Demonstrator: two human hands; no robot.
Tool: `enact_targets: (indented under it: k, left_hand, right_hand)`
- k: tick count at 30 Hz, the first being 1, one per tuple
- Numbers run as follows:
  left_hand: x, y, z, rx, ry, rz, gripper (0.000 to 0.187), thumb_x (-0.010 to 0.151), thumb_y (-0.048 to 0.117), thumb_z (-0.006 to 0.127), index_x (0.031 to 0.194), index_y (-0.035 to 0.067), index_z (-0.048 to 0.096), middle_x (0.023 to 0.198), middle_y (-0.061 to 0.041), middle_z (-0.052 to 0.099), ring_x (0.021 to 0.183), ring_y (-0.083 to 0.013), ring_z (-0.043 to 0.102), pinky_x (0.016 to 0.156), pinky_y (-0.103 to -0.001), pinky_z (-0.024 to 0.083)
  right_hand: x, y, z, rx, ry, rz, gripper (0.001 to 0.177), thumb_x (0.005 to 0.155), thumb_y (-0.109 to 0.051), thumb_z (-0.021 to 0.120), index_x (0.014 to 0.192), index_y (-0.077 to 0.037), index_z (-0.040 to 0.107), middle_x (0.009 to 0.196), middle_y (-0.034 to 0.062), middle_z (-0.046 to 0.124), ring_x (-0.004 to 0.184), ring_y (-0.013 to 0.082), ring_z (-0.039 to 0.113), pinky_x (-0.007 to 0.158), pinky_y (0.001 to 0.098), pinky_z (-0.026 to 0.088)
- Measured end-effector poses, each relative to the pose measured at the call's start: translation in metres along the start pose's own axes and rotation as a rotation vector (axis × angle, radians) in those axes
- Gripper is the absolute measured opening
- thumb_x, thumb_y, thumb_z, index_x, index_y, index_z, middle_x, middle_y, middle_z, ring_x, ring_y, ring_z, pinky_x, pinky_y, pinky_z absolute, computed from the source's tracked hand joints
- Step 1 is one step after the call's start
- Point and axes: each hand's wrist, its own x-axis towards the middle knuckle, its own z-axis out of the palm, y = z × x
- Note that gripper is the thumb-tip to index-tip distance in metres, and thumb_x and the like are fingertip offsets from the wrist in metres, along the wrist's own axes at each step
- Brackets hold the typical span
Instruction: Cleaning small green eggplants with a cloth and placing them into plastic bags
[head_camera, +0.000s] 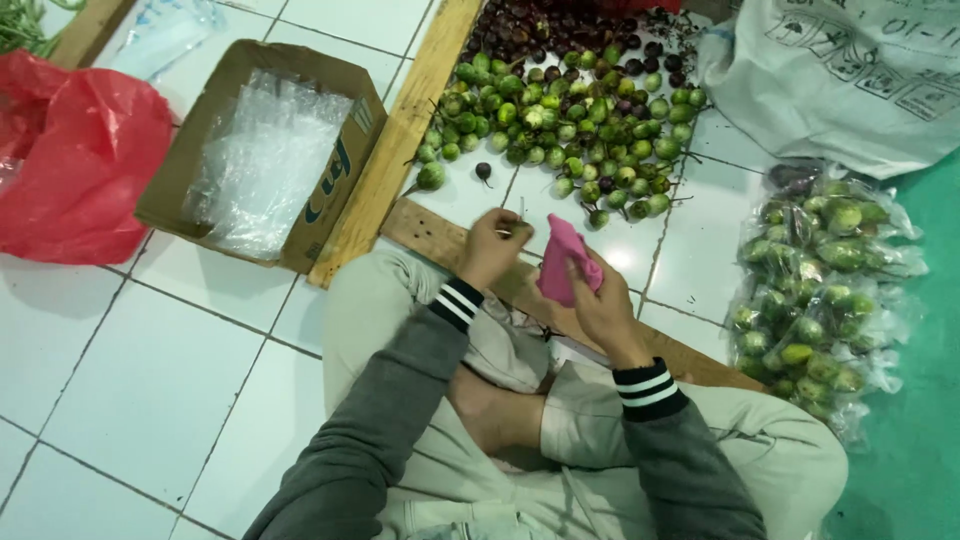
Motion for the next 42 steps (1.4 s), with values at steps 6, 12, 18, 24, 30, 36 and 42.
enact_targets:
  k: [6, 12, 18, 24, 30, 36, 42]
  left_hand:
    - [0.043, -0.022, -0.079, 0.612, 0.034, -0.092, 0.034, 0.078, 0.022, 0.082, 0.105, 0.006, 0.070, 0.093, -0.014, 0.073, 0.090, -0.0329, 0.075, 0.077, -0.046, 0.061]
    - [0.069, -0.078, -0.074, 0.744, -0.063, -0.149, 0.037, 0.081, 0.012, 0.076, 0.111, -0.007, 0.069, 0.096, -0.026, 0.072, 0.098, -0.0401, 0.074, 0.080, -0.050, 0.061]
    - [0.028, -0.023, -0.067, 0.741, -0.115, -0.179, 0.031, 0.085, 0.012, 0.069, 0.105, -0.012, 0.070, 0.093, -0.028, 0.070, 0.096, -0.0425, 0.072, 0.078, -0.052, 0.060]
    - [0.038, -0.034, -0.071, 0.753, -0.117, -0.177, 0.032, 0.085, 0.017, 0.072, 0.101, -0.011, 0.071, 0.088, -0.026, 0.071, 0.091, -0.0408, 0.073, 0.072, -0.050, 0.061]
    - [0.030, -0.014, -0.071, 0.743, -0.139, -0.198, 0.039, 0.086, 0.024, 0.070, 0.103, -0.012, 0.070, 0.093, -0.027, 0.071, 0.095, -0.0411, 0.073, 0.077, -0.051, 0.061]
    - [0.036, -0.017, -0.075, 0.725, -0.105, -0.196, 0.038, 0.085, 0.024, 0.070, 0.102, -0.009, 0.069, 0.090, -0.023, 0.070, 0.093, -0.0391, 0.073, 0.074, -0.049, 0.061]
    - [0.024, 0.002, -0.075, 0.732, -0.093, -0.171, 0.048, 0.086, 0.031, 0.069, 0.113, -0.009, 0.067, 0.104, -0.027, 0.070, 0.102, -0.0429, 0.070, 0.080, -0.053, 0.059]
  right_hand:
    - [0.008, 0.033, -0.017, 0.081, 0.081, -0.034, 0.035, 0.106, -0.029, 0.060, 0.132, -0.007, 0.068, 0.115, 0.0217, 0.072, 0.115, 0.0347, 0.066, 0.097, 0.0517, 0.050]
    - [0.004, 0.021, -0.012, 0.006, 0.066, 0.000, 0.036, 0.103, -0.032, 0.063, 0.131, -0.011, 0.069, 0.116, 0.0187, 0.073, 0.115, 0.0348, 0.068, 0.094, 0.0506, 0.051]
    - [-0.001, 0.003, -0.018, 0.071, 0.095, 0.035, 0.036, 0.103, -0.028, 0.062, 0.131, -0.007, 0.068, 0.117, 0.0232, 0.072, 0.116, 0.0402, 0.066, 0.097, 0.0539, 0.049]
    - [0.003, 0.006, -0.014, 0.027, 0.080, 0.075, 0.039, 0.101, -0.034, 0.064, 0.132, -0.011, 0.068, 0.120, 0.0207, 0.072, 0.118, 0.0400, 0.065, 0.096, 0.0541, 0.050]
    - [0.002, 0.002, -0.016, 0.020, 0.070, 0.073, 0.039, 0.101, -0.034, 0.064, 0.132, -0.009, 0.068, 0.118, 0.0223, 0.072, 0.116, 0.0424, 0.065, 0.096, 0.0547, 0.049]
    - [0.004, 0.005, -0.014, -0.001, 0.068, 0.109, 0.043, 0.102, -0.039, 0.063, 0.132, -0.009, 0.068, 0.117, 0.0223, 0.072, 0.117, 0.0428, 0.065, 0.096, 0.0554, 0.049]
    - [0.001, 0.004, -0.013, 0.021, 0.071, 0.105, 0.044, 0.103, -0.039, 0.061, 0.132, -0.007, 0.067, 0.117, 0.0250, 0.071, 0.117, 0.0456, 0.064, 0.096, 0.0572, 0.049]
